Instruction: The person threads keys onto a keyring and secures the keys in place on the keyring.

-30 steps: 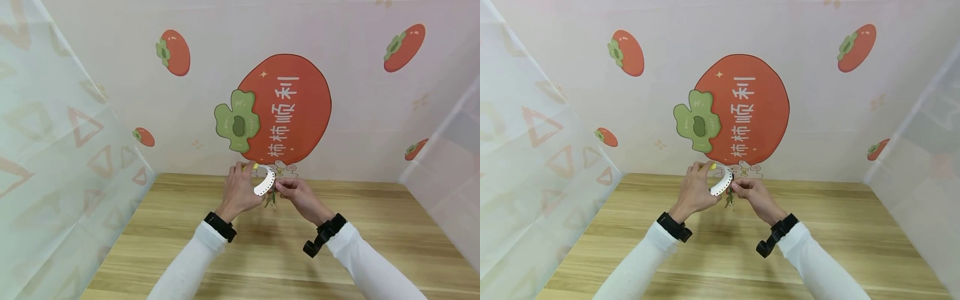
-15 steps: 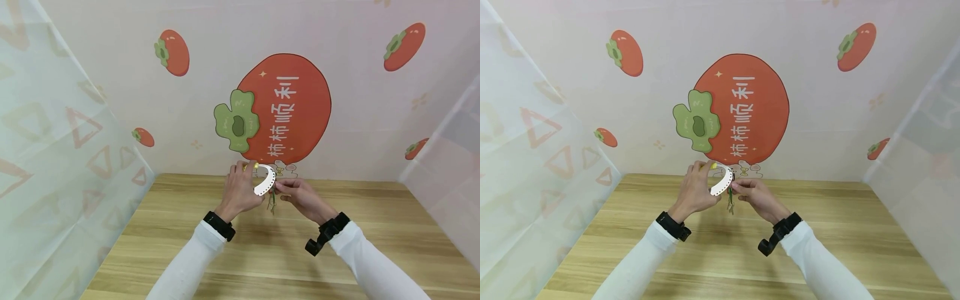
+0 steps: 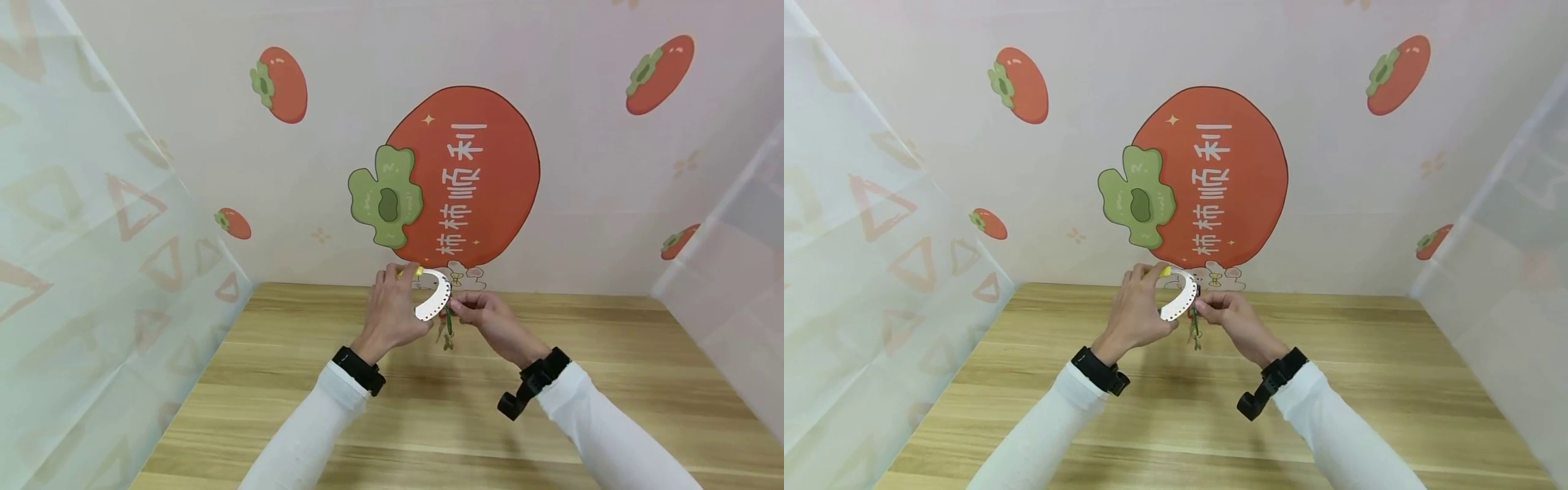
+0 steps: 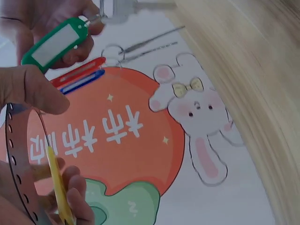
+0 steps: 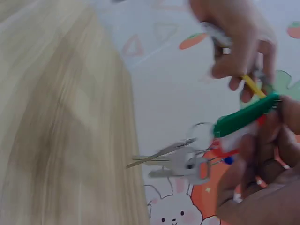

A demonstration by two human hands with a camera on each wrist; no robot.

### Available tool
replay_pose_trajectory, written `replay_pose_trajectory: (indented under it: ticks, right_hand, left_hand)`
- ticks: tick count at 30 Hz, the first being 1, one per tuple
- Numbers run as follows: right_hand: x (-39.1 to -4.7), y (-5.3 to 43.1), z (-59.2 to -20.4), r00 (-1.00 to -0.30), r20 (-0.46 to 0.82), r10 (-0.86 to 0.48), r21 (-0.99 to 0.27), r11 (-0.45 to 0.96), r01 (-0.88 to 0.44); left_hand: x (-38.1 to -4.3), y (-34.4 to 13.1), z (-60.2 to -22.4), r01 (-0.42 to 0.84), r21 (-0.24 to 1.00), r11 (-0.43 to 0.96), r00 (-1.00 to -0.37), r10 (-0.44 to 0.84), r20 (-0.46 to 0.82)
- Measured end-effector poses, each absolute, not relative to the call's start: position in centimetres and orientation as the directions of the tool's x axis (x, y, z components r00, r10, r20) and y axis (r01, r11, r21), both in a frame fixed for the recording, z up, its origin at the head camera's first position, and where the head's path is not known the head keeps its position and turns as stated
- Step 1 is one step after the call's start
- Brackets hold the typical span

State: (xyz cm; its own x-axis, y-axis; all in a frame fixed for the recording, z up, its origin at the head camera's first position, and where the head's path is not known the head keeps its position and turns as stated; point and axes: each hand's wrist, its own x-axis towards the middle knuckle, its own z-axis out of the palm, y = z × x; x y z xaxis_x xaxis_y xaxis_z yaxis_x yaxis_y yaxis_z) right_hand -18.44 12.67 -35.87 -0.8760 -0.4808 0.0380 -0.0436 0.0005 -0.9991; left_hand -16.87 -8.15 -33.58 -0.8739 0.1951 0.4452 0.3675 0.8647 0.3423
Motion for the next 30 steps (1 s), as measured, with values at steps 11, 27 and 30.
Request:
replay_pose_trajectory:
  ticks: [11,27,30]
  right_hand:
    - [-18.8,12.9,-34.9,-0.834,-0.049,-0.55,-0.997,-0.028,0.077]
    - [-17.1,10.7,-36.1,-0.911,0.303,-0.281,-0.901,0.226,-0.37]
    - [-17.0,10.7,-36.1,-0.896,0.335,-0.291,-0.884,0.234,-0.406]
  left_hand:
    - [-17.0,-8.3,-33.8,0.381,0.303,0.874,-0.856,0.209,0.473]
    - [-17.0,-8.2,-33.4,0.318,0.329,0.889,-0.885,0.153,0.44]
    - [-17.0,-8.3,-33.4,0.317,0.337,0.886,-0.886,0.15,0.439]
